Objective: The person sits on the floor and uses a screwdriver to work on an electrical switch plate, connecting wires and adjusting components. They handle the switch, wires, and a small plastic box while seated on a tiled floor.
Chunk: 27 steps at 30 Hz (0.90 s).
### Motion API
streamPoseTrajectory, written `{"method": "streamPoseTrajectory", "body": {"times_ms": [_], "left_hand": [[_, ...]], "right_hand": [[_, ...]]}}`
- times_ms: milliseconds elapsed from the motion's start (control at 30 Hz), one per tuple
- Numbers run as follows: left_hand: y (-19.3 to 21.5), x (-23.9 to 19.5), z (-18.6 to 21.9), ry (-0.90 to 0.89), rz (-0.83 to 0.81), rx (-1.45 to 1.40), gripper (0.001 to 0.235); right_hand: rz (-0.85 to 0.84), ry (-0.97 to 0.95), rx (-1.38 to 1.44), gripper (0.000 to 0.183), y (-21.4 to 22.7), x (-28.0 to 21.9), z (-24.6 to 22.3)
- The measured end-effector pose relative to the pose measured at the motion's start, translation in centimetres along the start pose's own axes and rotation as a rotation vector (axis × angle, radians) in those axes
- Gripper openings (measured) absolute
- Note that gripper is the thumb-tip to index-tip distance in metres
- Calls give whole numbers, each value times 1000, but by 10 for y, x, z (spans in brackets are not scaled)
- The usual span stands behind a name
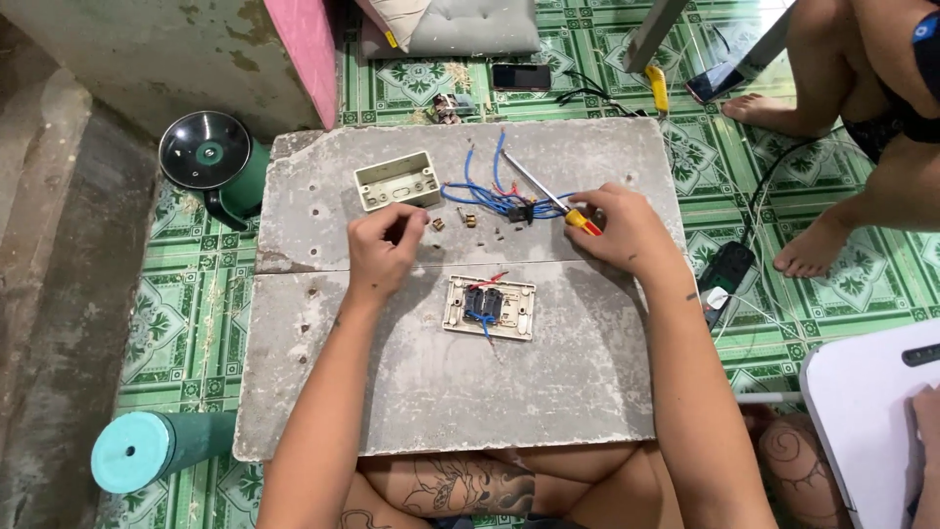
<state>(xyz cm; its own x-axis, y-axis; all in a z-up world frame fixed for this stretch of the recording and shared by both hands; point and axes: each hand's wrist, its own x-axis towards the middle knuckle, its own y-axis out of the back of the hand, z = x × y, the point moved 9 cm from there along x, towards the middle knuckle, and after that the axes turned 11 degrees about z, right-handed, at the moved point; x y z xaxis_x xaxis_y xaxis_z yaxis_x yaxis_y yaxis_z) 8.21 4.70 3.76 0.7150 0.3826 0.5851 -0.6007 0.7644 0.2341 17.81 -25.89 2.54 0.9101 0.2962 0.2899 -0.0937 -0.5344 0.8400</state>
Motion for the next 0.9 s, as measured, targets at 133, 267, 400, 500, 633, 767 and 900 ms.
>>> {"method": "streamPoseTrajectory", "body": {"times_ms": [133,267,400,500,633,767,900], "left_hand": [[2,-1,-27,21,68,-16,14],[20,3,-42,255,220,-248,29],[35,2,-74,490,410,-508,43],[40,1,-77,615,515,-647,44],[47,2,-77,660,553,-624,44],[47,-2,-85,716,603,-697,35],[48,1,-91,726,568,-611,33]], "right_hand": [[-4,9,-3,35,-12,4,18],[235,69,30,29,2,10,44],[366,98,48,26,10,12,64],[322,78,2,26,4,12,64],[317,45,-69,24,0,10,60],[442,131,-222,25,2,6,46],[474,280,-194,35,-3,-1,-2]]}}
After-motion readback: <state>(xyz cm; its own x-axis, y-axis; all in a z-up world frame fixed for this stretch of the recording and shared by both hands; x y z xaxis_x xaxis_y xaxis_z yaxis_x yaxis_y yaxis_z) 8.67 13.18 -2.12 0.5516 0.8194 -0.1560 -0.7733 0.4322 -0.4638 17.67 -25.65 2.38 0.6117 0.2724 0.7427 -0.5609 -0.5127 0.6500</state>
